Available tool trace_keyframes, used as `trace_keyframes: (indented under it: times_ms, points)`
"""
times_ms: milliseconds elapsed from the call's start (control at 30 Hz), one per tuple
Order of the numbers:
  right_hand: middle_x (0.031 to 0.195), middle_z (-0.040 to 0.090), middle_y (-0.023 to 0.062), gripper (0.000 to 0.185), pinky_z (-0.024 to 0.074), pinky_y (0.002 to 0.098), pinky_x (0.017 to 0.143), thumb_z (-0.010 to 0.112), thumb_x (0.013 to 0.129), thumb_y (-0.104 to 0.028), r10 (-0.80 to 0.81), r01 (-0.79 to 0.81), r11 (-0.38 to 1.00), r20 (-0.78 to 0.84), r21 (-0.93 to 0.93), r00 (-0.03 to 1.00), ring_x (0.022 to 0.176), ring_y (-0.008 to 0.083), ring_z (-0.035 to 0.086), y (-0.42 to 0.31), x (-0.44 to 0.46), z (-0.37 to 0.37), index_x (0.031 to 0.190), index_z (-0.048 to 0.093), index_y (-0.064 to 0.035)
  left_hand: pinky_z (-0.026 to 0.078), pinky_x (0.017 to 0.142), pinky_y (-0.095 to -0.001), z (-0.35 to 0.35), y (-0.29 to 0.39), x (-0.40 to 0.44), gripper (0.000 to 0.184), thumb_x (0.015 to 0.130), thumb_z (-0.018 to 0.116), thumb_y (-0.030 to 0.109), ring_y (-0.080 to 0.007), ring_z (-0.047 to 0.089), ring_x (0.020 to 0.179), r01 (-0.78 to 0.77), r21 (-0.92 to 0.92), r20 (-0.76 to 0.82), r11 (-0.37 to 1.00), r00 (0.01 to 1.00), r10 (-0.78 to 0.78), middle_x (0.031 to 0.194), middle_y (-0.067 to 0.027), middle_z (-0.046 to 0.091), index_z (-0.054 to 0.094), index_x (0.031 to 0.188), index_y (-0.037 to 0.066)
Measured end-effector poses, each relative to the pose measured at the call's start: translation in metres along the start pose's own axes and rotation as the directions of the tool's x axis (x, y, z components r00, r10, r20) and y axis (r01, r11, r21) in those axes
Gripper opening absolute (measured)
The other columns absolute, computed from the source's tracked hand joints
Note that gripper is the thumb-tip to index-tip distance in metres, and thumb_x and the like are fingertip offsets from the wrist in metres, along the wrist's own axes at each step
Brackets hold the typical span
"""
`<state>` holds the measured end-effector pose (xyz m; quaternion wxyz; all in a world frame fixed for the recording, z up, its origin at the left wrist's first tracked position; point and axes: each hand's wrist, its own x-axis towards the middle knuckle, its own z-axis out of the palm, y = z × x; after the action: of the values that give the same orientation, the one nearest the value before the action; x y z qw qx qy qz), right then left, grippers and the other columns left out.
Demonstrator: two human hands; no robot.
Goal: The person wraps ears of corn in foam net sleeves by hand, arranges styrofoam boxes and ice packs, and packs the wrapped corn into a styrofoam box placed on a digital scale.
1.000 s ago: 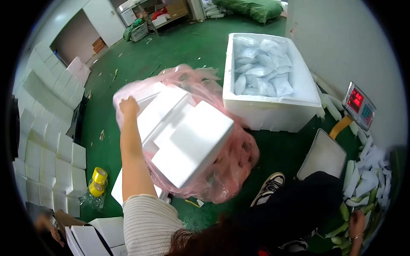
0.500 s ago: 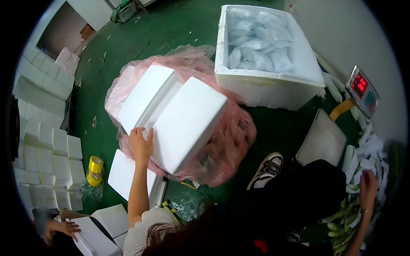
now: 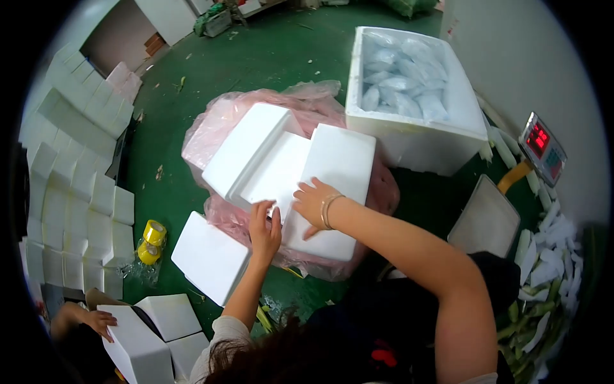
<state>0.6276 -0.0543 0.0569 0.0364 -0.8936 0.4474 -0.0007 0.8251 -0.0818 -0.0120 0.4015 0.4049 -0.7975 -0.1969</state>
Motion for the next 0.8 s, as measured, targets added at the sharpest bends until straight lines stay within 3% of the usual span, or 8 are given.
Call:
trace_keyframes:
  times_ms: [33,133,267,400,467,633,733,800]
  points:
    - [0.136,0.039,0.0164,0.085,0.029,0.0464,0.103,0.069,0.068,-0.054,0.011,-0.001,0.998,0.193,-0.056,0.981,0.127,0.0299,0.035,-0.003,0.005,0.006,0.132,0.038,-0.0065,0.043,0.08,-0.0389,-0.001,-0.005,0.013,0.024,0.083,0.059,0.008,-0.0326,0.053,0.095,-0.069,0.095,-0.126,0.993,0.989,0.081,0.103,-0.017,0.055,0.056,0.106,0.001]
    - [0.136,0.039,0.0149,0.093,0.0274,0.0468,0.103,0.069,0.065,-0.059,0.056,-0.023,0.99,0.238,-0.137,0.97,0.128,0.03,0.033,-0.011,-0.011,0.004,0.134,0.036,-0.0073,0.038,0.093,-0.0436,0.007,-0.031,0.039,0.033,0.082,0.058,0.007,-0.036,0.047,0.112,-0.132,0.194,0.02,0.972,0.991,0.131,0.124,-0.0192,0.049,0.054,0.114,0.002]
    - [0.141,0.033,0.0168,0.093,0.0246,0.0485,0.105,0.063,0.07,-0.061,0.011,-0.012,0.997,-0.017,-0.072,1.0,0.131,0.0329,0.029,-0.021,-0.014,0.018,0.138,0.031,-0.0053,0.036,0.096,-0.044,0.03,-0.058,0.063,0.036,0.081,0.059,0.008,-0.0366,0.045,0.116,-0.24,0.183,0.074,0.953,0.97,0.23,0.126,-0.0203,0.048,0.053,0.116,0.002]
    - [0.14,0.034,0.018,0.088,0.026,0.049,0.105,0.058,0.075,-0.061,-0.058,0.057,0.998,0.187,0.009,0.981,0.13,0.0337,0.032,-0.041,0.038,0.044,0.138,0.031,-0.0057,0.032,0.101,-0.0443,0.027,-0.104,0.071,0.039,0.08,0.059,0.015,-0.0348,0.043,0.12,-0.15,0.41,0.072,0.9,0.989,0.132,0.129,-0.02,0.046,0.053,0.116,0.002]
    - [0.14,0.035,0.0172,0.088,0.0252,0.0488,0.105,0.06,0.074,-0.059,-0.073,0.073,0.997,0.159,0.008,0.984,0.131,0.0334,0.03,-0.048,0.037,0.035,0.138,0.031,-0.0064,0.031,0.101,-0.0436,0.013,-0.112,0.072,0.039,0.082,0.057,0.02,-0.0327,0.04,0.125,-0.316,0.51,0.168,0.8,0.949,0.268,0.133,-0.0193,0.044,0.054,0.116,0.002]
    - [0.141,0.035,0.0149,0.088,0.023,0.0491,0.106,0.062,0.074,-0.058,-0.145,0.143,0.989,-0.037,-0.046,0.989,0.133,0.0328,0.026,-0.049,0.036,0.031,0.139,0.029,-0.0085,0.031,0.102,-0.0433,-0.006,-0.126,0.092,0.038,0.083,0.056,0.022,-0.0302,0.037,0.129,-0.297,0.548,0.196,0.782,0.954,0.225,0.136,-0.0174,0.042,0.055,0.115,0.004]
    - [0.14,0.036,0.0142,0.087,0.0234,0.0498,0.106,0.063,0.074,-0.056,-0.07,0.07,0.998,0.096,-0.003,0.993,0.134,0.0326,0.026,-0.05,0.068,0.051,0.138,0.03,-0.0072,0.032,0.101,-0.0447,-0.005,-0.143,0.1,0.036,0.083,0.055,0.022,-0.0302,0.036,0.129,-0.315,0.549,0.209,0.774,0.949,0.238,0.137,-0.0164,0.041,0.056,0.114,0.005]
    - [0.136,0.041,0.0153,0.083,0.0236,0.05,0.106,0.065,0.073,-0.053,-0.049,0.049,0.999,0.0,0.023,0.999,0.132,0.0325,0.029,-0.048,0.067,0.053,0.134,0.036,-0.0052,0.034,0.1,-0.0473,-0.012,-0.17,0.116,0.034,0.084,0.053,0.023,-0.0313,0.036,0.129,-0.319,0.592,0.218,0.74,0.948,0.233,0.136,-0.016,0.042,0.056,0.114,0.006]
